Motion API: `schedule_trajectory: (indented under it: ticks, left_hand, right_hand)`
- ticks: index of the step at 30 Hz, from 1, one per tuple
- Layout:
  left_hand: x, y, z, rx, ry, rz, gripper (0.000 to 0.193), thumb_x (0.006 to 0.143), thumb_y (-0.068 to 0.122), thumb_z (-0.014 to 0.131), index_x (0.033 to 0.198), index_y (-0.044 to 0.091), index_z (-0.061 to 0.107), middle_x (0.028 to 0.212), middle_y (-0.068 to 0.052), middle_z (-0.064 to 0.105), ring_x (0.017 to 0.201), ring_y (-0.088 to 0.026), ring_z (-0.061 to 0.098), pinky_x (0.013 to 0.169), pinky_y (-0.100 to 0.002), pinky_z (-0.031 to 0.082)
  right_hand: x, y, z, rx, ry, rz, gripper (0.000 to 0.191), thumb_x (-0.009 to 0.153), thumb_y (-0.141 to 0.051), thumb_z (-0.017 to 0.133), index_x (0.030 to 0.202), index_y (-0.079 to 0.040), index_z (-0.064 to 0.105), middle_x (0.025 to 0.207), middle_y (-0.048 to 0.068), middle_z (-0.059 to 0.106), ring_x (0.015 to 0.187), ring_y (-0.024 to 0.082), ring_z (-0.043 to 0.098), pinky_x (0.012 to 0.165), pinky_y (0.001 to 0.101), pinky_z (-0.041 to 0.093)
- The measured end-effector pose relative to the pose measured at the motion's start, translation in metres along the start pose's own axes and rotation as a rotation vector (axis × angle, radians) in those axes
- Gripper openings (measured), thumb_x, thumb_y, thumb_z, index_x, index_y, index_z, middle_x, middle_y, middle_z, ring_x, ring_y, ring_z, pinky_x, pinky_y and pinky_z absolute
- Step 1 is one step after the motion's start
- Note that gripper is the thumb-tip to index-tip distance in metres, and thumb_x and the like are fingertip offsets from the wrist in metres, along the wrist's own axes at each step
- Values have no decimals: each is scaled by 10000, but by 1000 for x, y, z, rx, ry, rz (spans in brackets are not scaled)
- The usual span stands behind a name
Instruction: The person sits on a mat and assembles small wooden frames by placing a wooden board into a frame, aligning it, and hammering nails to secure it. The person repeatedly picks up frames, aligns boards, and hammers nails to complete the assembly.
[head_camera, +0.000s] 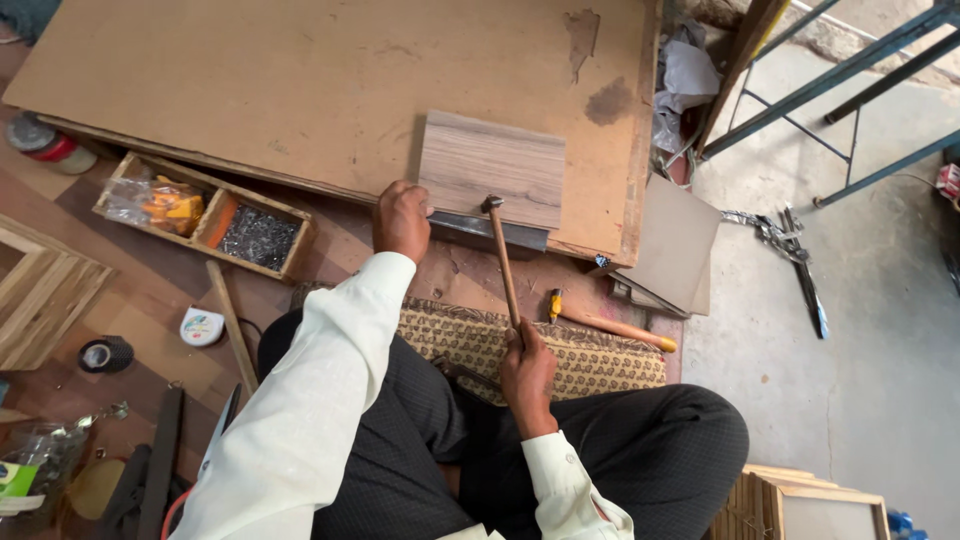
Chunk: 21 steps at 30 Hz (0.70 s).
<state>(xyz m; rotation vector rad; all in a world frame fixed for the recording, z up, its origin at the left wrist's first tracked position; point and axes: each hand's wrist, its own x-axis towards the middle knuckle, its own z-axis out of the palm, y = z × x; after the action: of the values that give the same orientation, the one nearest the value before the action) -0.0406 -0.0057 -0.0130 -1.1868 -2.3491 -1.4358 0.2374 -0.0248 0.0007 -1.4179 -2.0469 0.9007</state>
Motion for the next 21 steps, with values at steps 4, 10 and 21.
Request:
schedule_trajectory:
  ticks: [4, 10, 21]
  left_hand:
    - [-2, -6, 6, -6, -49, -8, 116, 740, -113, 748, 804, -17, 735, 922, -170, 694, 922, -366, 679, 820, -461, 557]
    - [5, -11, 6, -175, -128, -181, 177, 782, -111, 696, 904, 11, 737, 978, -134, 706, 889, -313, 720, 786, -396, 599]
    - [33, -81, -85, 41, -203, -163, 121, 832, 27, 782, 949, 58, 780, 953, -156, 765, 871, -318, 734, 793, -427, 562]
  right_hand:
    - [0, -3, 7, -24, 7, -47, 319, 960, -181, 616, 1223, -26, 708, 856, 241, 731, 735, 366, 739, 657, 456, 557]
    - [0, -15, 2, -100, -103, 89, 345, 985, -206, 593, 1272, -40, 688, 821, 259, 730, 671, 364, 730, 624, 478, 546]
    - [2, -3, 1, -83, -15, 6, 316, 963, -207, 615, 1226, -69, 722, 896, 256, 733, 782, 421, 727, 681, 496, 559]
